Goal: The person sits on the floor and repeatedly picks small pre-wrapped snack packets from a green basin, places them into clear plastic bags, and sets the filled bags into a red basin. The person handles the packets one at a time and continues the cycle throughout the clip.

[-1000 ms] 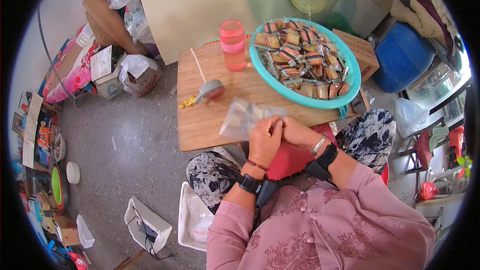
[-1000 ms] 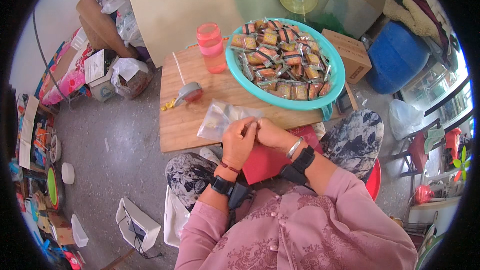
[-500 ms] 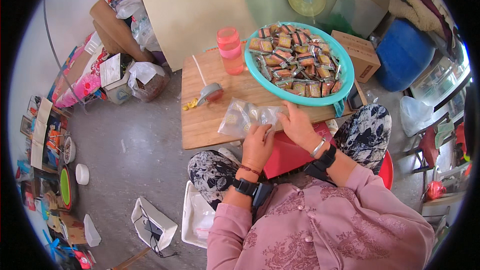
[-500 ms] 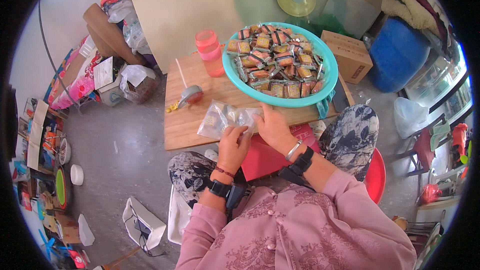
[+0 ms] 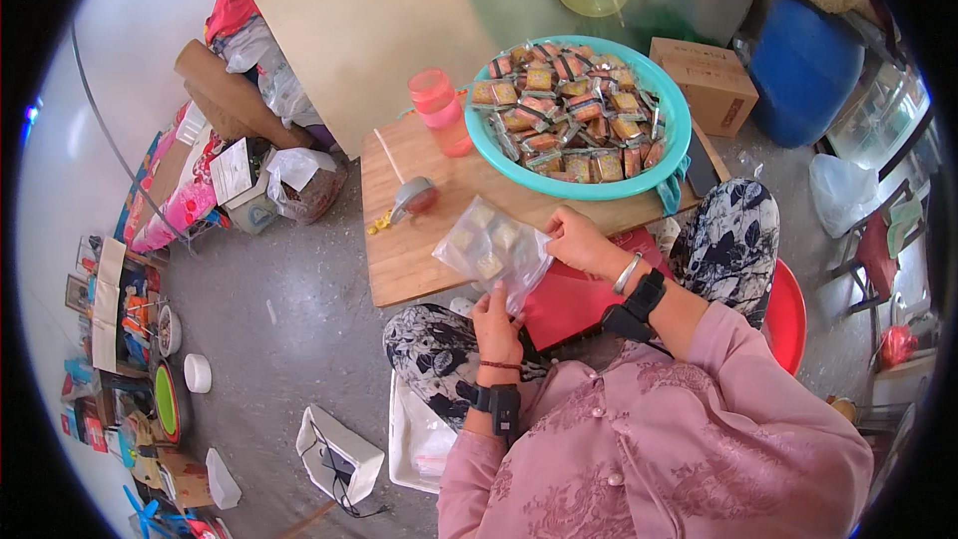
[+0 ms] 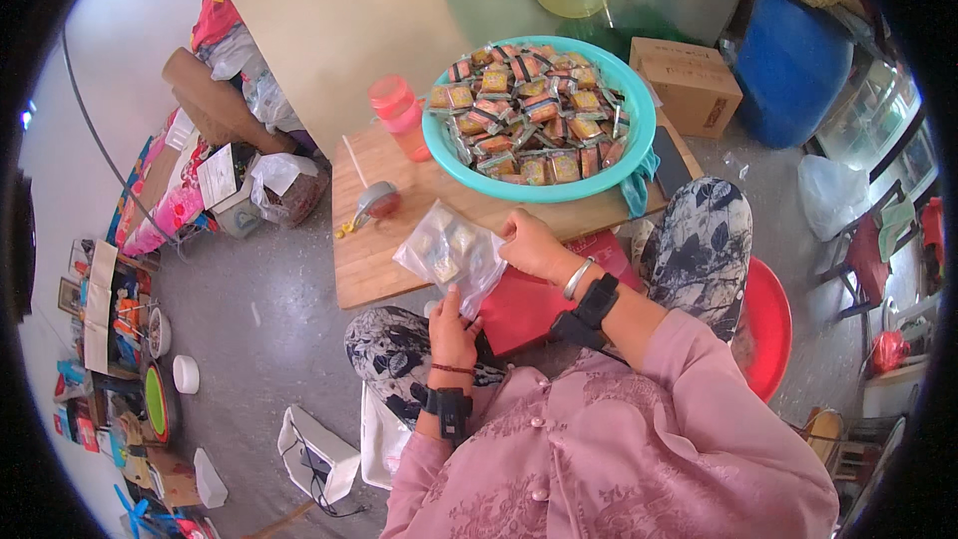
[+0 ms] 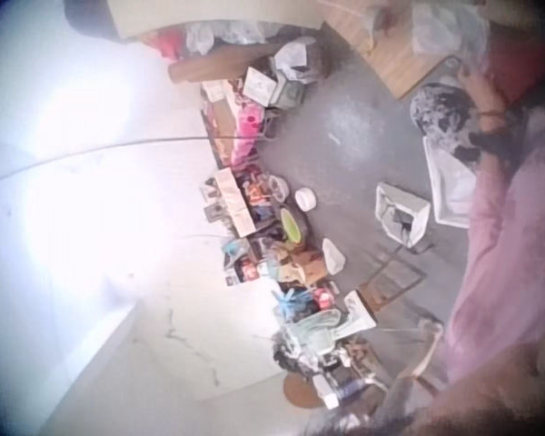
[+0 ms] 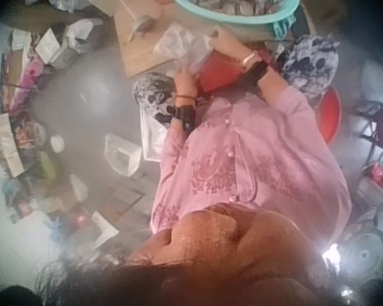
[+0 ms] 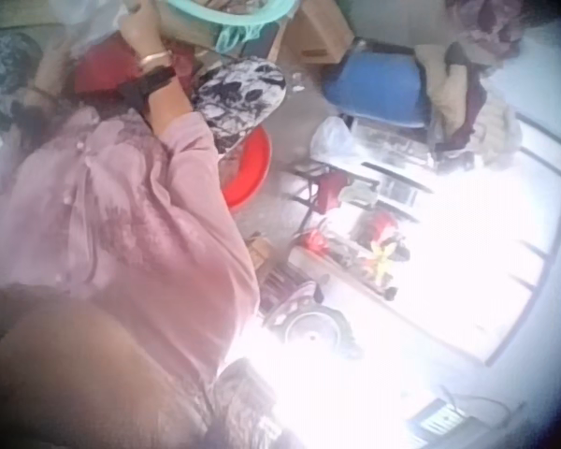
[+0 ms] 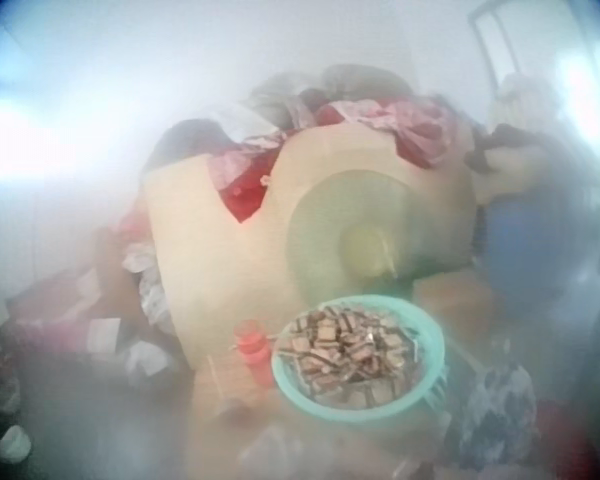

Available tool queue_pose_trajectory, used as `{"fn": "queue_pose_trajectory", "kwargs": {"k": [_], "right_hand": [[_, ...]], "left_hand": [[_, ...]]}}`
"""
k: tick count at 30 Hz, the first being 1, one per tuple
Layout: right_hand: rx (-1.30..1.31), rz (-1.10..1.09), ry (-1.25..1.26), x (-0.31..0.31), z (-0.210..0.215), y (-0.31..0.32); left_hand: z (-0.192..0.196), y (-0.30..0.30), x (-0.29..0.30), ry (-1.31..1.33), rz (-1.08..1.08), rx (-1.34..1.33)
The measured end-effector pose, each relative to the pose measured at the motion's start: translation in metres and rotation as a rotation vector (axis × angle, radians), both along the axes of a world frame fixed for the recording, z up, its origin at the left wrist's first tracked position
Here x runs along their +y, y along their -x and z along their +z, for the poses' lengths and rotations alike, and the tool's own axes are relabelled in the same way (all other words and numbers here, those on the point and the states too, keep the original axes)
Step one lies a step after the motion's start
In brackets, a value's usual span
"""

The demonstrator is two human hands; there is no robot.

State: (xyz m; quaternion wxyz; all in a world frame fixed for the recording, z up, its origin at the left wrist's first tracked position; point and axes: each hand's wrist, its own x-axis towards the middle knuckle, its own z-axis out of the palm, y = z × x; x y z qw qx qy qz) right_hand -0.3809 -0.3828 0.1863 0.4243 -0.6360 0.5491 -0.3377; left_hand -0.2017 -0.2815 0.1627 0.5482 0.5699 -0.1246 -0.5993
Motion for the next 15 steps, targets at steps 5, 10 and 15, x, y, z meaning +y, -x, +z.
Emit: {"fn": "queue_pose_trajectory", "kwargs": {"k": [5,10,15], "right_hand": [[-0.168,0.130,-0.376,0.009,0.020,0.009],[-0.145,0.099,-0.342,0.009,0.010,-0.004],[-0.225,0.160,-0.292,0.012,-0.003,-0.004]], "left_hand": [[-0.009,-0.008,-0.007,0.076,-0.068,-0.006],[-0.018,-0.004,-0.011,0.210,-0.071,0.027],[-0.013,0.003,-0.014,0.227,-0.017,0.072]]}}
